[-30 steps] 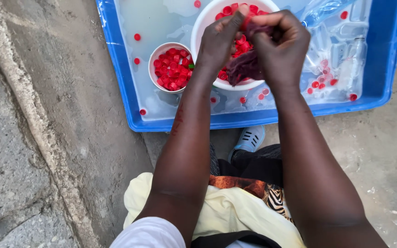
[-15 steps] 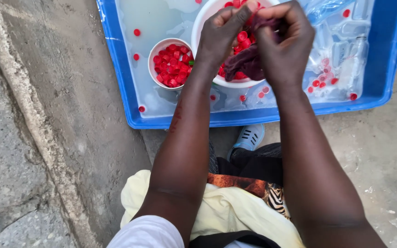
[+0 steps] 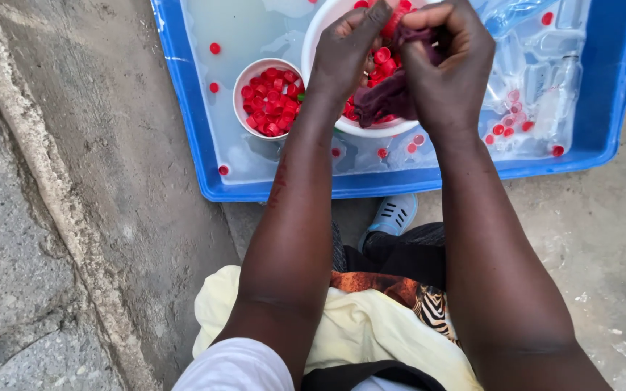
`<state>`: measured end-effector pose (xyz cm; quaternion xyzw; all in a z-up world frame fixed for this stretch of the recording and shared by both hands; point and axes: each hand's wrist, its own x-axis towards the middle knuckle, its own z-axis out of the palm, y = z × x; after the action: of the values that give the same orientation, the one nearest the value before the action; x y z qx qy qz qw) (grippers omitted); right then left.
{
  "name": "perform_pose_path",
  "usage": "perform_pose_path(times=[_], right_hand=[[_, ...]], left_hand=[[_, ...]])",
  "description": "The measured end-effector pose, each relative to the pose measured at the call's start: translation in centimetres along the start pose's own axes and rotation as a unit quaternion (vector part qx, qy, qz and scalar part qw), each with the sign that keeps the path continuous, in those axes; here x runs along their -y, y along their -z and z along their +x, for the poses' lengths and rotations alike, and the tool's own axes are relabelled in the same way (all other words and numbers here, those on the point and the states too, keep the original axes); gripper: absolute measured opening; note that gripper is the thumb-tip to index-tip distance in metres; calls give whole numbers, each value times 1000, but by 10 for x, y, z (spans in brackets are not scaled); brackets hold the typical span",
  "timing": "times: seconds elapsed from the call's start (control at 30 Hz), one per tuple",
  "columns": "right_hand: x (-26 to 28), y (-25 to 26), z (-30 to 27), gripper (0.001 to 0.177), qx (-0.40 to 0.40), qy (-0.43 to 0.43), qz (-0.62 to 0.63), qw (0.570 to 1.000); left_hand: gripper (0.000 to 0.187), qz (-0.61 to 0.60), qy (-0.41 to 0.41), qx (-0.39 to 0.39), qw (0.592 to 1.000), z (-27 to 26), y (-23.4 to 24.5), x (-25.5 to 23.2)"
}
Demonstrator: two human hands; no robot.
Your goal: Cleaning and drying red plastic bottle caps using a cloth.
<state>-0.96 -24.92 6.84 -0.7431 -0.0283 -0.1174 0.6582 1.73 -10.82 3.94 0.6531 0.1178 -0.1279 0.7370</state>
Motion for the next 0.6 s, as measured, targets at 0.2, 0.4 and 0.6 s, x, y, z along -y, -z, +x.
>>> perform_pose_path(times=[0.2, 0.4, 0.6], right_hand=[[-20, 8, 8, 22, 5, 28, -10, 1000], [-6, 7, 4, 23, 24, 43, -10, 999], [-40, 39, 21, 19, -16, 82, -26, 996]], left_hand=[[56, -21, 69, 26, 997, -7, -1, -10], [32, -116, -21, 103, 988, 0, 2, 10], [39, -135, 68, 85, 985, 1, 6, 1]])
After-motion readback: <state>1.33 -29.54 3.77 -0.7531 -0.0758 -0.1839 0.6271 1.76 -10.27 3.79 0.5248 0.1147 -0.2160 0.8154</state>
